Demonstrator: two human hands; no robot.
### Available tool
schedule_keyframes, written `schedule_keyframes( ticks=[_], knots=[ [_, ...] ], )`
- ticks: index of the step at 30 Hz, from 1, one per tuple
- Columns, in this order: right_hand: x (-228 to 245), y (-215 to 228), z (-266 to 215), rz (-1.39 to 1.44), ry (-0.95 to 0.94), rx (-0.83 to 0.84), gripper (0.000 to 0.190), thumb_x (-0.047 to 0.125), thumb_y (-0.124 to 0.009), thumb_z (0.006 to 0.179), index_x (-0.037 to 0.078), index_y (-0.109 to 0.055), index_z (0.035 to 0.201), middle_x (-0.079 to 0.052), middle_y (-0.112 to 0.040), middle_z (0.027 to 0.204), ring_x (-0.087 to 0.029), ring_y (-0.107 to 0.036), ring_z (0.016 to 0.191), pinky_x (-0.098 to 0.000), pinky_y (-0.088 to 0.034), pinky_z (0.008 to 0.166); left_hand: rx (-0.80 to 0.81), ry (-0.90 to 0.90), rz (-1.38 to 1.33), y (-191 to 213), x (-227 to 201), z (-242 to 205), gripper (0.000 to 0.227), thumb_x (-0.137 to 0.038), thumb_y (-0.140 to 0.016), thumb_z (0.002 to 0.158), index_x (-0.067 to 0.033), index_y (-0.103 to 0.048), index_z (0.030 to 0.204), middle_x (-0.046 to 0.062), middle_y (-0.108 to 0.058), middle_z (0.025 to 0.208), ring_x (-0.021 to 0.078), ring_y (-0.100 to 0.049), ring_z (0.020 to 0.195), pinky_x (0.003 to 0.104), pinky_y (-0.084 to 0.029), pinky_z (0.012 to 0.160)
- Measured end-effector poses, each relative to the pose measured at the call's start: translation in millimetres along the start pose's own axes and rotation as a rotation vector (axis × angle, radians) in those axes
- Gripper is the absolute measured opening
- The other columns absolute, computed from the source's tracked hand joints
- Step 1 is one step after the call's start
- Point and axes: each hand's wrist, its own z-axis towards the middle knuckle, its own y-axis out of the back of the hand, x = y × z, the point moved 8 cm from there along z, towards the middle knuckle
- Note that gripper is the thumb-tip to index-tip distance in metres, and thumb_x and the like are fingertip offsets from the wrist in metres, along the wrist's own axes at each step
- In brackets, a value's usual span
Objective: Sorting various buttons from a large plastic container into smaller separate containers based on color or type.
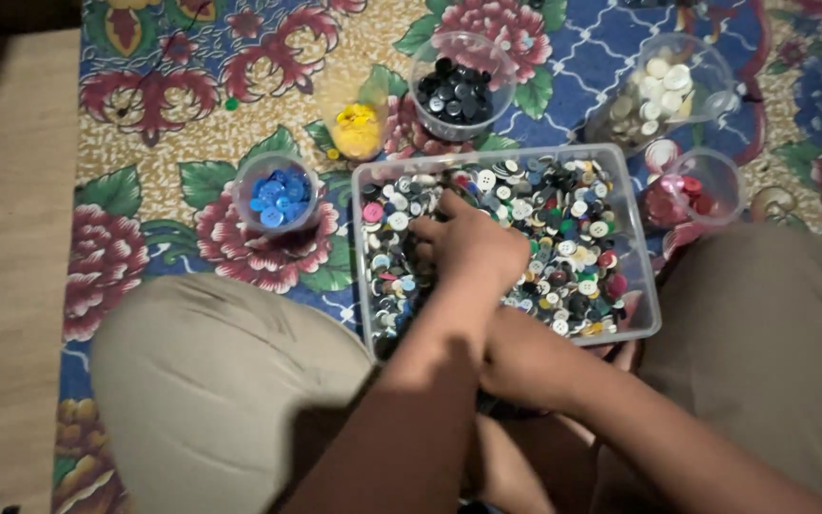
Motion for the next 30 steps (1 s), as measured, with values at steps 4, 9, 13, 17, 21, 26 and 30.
schedule_keyframes(
  ticks=[4, 9, 13, 17, 21, 26, 30],
  knots=[
    [-2, -24, 3, 0.089, -0.052, 0.031, 0.028, 0.010, -0.053, 0.096, -0.006, -0.069, 0.112, -0.015, -0.068, 0.099, -0.029, -0.064, 0.118, -0.0268, -0.045, 0.114, 0.010, -0.070, -0.026, -11, -15, -11, 0.090, -0.024, -0.065, 0.091, -0.0029, -0.010, 0.159, 0.035, -0.011, 0.155, 0.0577, -0.016, 0.146, 0.059, -0.025, 0.120],
    [-2, -10, 10, -0.032, -0.157, -0.017, 0.022, 0.019, -0.058, 0.085, 0.009, -0.074, 0.097, -0.006, -0.071, 0.087, -0.027, -0.069, 0.102, -0.0343, -0.053, 0.095, 0.178, -0.129, -0.069, -32, -23, -11, 0.089, -0.034, -0.057, 0.088, -0.0029, -0.014, 0.159, 0.027, -0.010, 0.161, 0.0528, -0.012, 0.148, 0.065, -0.022, 0.117],
    [1, 14, 13, -0.112, -0.215, -0.056, 0.019, 0.025, -0.062, 0.079, 0.018, -0.077, 0.088, -0.001, -0.073, 0.080, -0.025, -0.073, 0.092, -0.0390, -0.057, 0.083, 0.212, -0.222, -0.075, -5, -18, -19, 0.079, -0.035, -0.053, 0.086, -0.0001, -0.037, 0.154, 0.026, -0.035, 0.150, 0.0489, -0.035, 0.144, 0.055, -0.035, 0.115],
    [22, 43, 15, -0.133, -0.283, -0.113, 0.018, 0.029, -0.063, 0.074, 0.026, -0.080, 0.079, 0.003, -0.075, 0.075, -0.025, -0.076, 0.085, -0.0453, -0.061, 0.073, 0.055, -0.276, 0.075, 28, 3, 3, 0.063, -0.039, -0.051, 0.086, -0.0059, -0.063, 0.138, 0.021, -0.064, 0.137, 0.0409, -0.055, 0.136, 0.054, -0.044, 0.112],
    [45, 10, 22, 0.060, -0.243, -0.005, 0.027, 0.027, -0.059, 0.075, 0.034, -0.082, 0.088, 0.010, -0.078, 0.082, -0.017, -0.077, 0.096, -0.0403, -0.061, 0.083, -0.071, -0.229, 0.159, 53, 28, 12, 0.059, -0.036, -0.048, 0.085, -0.0080, -0.068, 0.133, 0.017, -0.069, 0.130, 0.0382, -0.060, 0.130, 0.054, -0.048, 0.107],
    [50, -12, 25, 0.134, -0.173, 0.076, 0.031, 0.022, -0.055, 0.080, 0.017, -0.081, 0.096, -0.008, -0.080, 0.093, -0.035, -0.073, 0.103, -0.0510, -0.060, 0.086, -0.075, -0.168, 0.131, 63, 40, 2, 0.064, -0.032, -0.050, 0.086, 0.0019, -0.057, 0.139, 0.025, -0.057, 0.141, 0.0422, -0.053, 0.136, 0.052, -0.045, 0.113],
    [52, 10, 19, 0.117, -0.248, 0.043, 0.030, 0.020, -0.057, 0.082, 0.010, -0.081, 0.097, -0.013, -0.080, 0.091, -0.039, -0.074, 0.100, -0.0509, -0.060, 0.083, -0.123, -0.123, 0.052, 51, 48, 13, 0.078, -0.034, -0.054, 0.084, 0.0073, -0.039, 0.148, 0.028, -0.029, 0.157, 0.0464, -0.041, 0.143, 0.056, -0.038, 0.119]
  ],
)
